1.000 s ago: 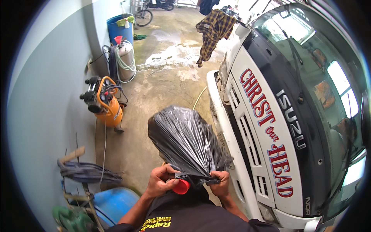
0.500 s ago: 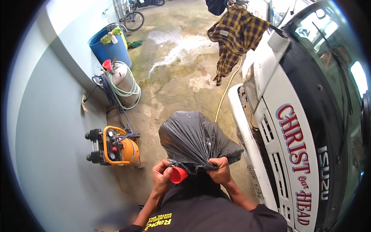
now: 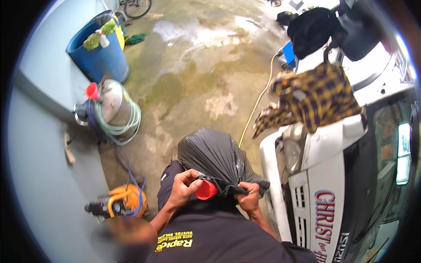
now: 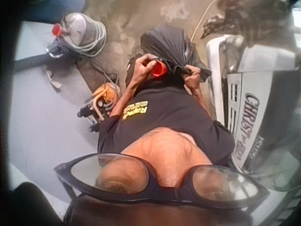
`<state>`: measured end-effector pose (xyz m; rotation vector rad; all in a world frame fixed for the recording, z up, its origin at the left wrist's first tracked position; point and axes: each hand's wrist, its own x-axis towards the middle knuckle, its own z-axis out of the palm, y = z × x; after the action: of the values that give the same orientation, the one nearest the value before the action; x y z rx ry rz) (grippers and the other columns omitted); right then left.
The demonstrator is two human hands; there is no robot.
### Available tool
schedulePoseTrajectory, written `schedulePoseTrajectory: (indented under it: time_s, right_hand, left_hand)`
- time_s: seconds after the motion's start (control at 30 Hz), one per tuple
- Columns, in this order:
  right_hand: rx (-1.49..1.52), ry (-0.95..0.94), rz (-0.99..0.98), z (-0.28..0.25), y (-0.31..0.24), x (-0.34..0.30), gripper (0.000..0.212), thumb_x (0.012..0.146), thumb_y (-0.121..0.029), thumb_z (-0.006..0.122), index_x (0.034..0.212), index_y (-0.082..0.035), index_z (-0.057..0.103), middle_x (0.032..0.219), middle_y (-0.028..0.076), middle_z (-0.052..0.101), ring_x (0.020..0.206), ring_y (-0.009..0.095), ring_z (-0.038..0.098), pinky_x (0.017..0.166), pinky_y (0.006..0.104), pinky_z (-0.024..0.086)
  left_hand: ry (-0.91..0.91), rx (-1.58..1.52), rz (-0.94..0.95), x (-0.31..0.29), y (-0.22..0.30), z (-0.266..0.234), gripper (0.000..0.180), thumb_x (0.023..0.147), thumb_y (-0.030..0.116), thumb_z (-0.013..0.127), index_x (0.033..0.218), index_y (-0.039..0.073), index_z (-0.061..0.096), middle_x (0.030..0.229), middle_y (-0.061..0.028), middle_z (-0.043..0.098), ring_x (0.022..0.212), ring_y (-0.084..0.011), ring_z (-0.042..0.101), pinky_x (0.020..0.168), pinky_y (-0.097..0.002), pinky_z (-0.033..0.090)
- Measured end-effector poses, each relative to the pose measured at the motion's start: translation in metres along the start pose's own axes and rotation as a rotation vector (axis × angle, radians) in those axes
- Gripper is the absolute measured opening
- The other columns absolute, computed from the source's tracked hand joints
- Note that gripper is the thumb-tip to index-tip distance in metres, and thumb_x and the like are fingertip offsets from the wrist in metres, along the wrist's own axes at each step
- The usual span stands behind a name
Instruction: The person walks through a garage, picks up a trash bag, and then cleans the floor of a truck cab using a scraper and a cup to collect debris. The person scrapes the floor repeatedly and collects the debris into the cup.
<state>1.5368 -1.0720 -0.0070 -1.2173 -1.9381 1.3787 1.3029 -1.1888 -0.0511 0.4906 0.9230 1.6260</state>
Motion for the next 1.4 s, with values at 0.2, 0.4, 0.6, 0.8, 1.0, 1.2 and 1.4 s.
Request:
schedulePoseTrajectory:
  time_s: [0.2,0.4,0.6,0.8,1.0,1.2,1.4]
  right_hand:
    - [0.095,0.183,0.021,0.014,-0.071,0.160,0.028,0.078,0.006,0.064,0.061,-0.004,0.045,0.060,-0.005,0.039,0.061,0.003,0.036,0.050,0.0293,0.028]
    - [0.052,0.356,0.046,0.026,-0.087,0.308,0.019,0.073,0.003,0.068,0.064,-0.002,0.052,0.057,-0.002,0.043,0.055,0.006,0.040,0.050,0.0303,0.032]
    - [0.082,0.430,0.053,0.011,-0.072,0.520,0.013,0.069,0.003,0.069,0.068,0.000,0.056,0.059,0.003,0.040,0.058,0.006,0.040,0.052,0.0309,0.034]
    - [0.112,0.346,0.058,-0.038,-0.090,0.750,0.020,0.073,0.005,0.065,0.067,0.002,0.046,0.064,0.002,0.029,0.064,0.004,0.033,0.051,0.0326,0.030]
    - [0.041,0.380,0.187,-0.085,-0.093,0.922,0.012,0.074,0.004,0.062,0.071,0.004,0.051,0.063,0.006,0.032,0.064,0.004,0.037,0.052,0.0326,0.033]
    - [-0.022,0.562,0.437,-0.098,-0.072,1.096,0.008,0.069,0.003,0.064,0.074,0.005,0.059,0.062,0.008,0.040,0.066,0.005,0.043,0.055,0.0316,0.039]
    - [0.080,1.007,0.472,-0.144,-0.075,1.238,0.015,0.063,0.002,0.067,0.075,0.008,0.060,0.067,0.003,0.055,0.068,0.010,0.052,0.062,0.0328,0.046]
  left_hand:
    - [-0.332,0.055,-0.094,0.209,0.132,-0.019,0.020,0.097,0.013,0.078,0.104,-0.001,0.066,0.095,0.0009,0.069,0.087,-0.0041,0.062,0.075,-0.0234,0.051]
    - [-0.539,0.035,-0.206,0.418,0.193,-0.021,0.022,0.096,0.012,0.079,0.107,-0.002,0.066,0.099,-0.0021,0.070,0.089,-0.0059,0.064,0.079,-0.0250,0.052]
    - [-0.443,0.013,-0.245,0.633,0.191,-0.038,0.024,0.097,0.020,0.078,0.104,0.000,0.066,0.098,-0.0018,0.071,0.088,-0.0067,0.064,0.080,-0.0258,0.052]
    - [-0.274,0.011,-0.339,0.833,0.244,-0.039,0.026,0.099,0.024,0.076,0.107,0.001,0.066,0.098,-0.0026,0.071,0.088,-0.0093,0.066,0.084,-0.0273,0.053]
    - [-0.321,0.069,-0.455,1.035,0.268,-0.022,0.034,0.099,0.024,0.077,0.119,0.000,0.063,0.106,-0.0039,0.071,0.094,-0.0098,0.066,0.086,-0.0277,0.054]
    - [-0.570,0.202,-0.670,1.268,0.274,-0.010,0.034,0.105,0.023,0.070,0.130,0.001,0.063,0.113,-0.0032,0.069,0.102,-0.0090,0.066,0.089,-0.0267,0.054]
    - [-0.716,0.315,-0.681,1.513,0.333,0.040,0.044,0.112,0.037,0.054,0.144,0.007,0.061,0.136,-0.0067,0.064,0.122,-0.0162,0.064,0.103,-0.0373,0.055]
